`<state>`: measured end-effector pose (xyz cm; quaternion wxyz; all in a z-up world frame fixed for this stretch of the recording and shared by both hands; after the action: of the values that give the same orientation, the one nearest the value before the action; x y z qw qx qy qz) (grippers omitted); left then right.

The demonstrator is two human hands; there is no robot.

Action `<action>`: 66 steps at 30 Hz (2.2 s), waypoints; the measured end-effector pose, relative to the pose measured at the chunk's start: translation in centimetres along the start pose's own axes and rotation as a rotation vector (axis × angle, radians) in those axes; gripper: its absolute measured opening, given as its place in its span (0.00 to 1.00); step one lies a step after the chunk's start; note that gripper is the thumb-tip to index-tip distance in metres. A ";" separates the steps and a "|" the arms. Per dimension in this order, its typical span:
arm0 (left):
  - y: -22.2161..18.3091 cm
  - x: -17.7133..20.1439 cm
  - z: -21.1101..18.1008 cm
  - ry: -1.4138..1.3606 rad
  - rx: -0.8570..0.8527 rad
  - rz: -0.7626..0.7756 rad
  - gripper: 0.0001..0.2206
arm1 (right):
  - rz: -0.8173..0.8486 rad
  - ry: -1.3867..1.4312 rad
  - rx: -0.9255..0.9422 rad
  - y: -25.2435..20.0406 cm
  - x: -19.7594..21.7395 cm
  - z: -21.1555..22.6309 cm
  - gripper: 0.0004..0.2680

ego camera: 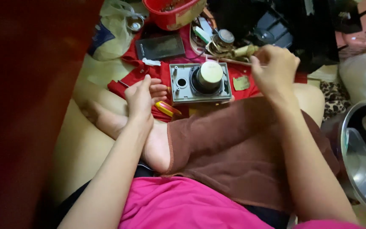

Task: The person sits on the floor and uses a yellow-handled screwdriver to unscrew fasteners from a small appliance motor housing resting on their lap, repositioning the unit between screws. At the end they lift the housing and manipulate the detached motor and mounting plate by hand.

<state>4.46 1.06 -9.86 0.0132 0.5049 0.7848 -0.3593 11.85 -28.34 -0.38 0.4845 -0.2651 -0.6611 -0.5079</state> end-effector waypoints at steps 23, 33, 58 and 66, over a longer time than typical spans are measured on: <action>1.4 0.3 -1.0 1.752 -0.548 0.255 0.15 | 0.280 0.155 -0.469 -4.3 -1.9 -1.5 0.07; 1.8 0.0 -0.3 1.953 -0.620 0.339 0.19 | 0.266 0.186 -0.432 -4.5 -2.2 -1.8 0.08; -8.7 1.0 -4.2 1.177 -0.969 0.420 0.16 | 0.207 0.868 -0.096 -5.4 7.0 13.7 0.15; -11.0 -1.3 -4.7 0.946 -1.110 0.441 0.18 | 0.145 1.407 -0.166 -5.6 7.6 18.0 0.16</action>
<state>-2.18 0.23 0.19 -0.0010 0.6695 0.6533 0.3535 -2.51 -14.64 3.89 0.8071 0.0463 -0.1314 -0.5738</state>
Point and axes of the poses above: each hand's wrist, its own y-axis towards the middle knuckle, its own x-axis out of the back of the hand, z = x × y, the point moved 2 cm from there along y, towards the middle knuckle, and after that the axes turned 7 degrees about x, right-handed, at the moved point
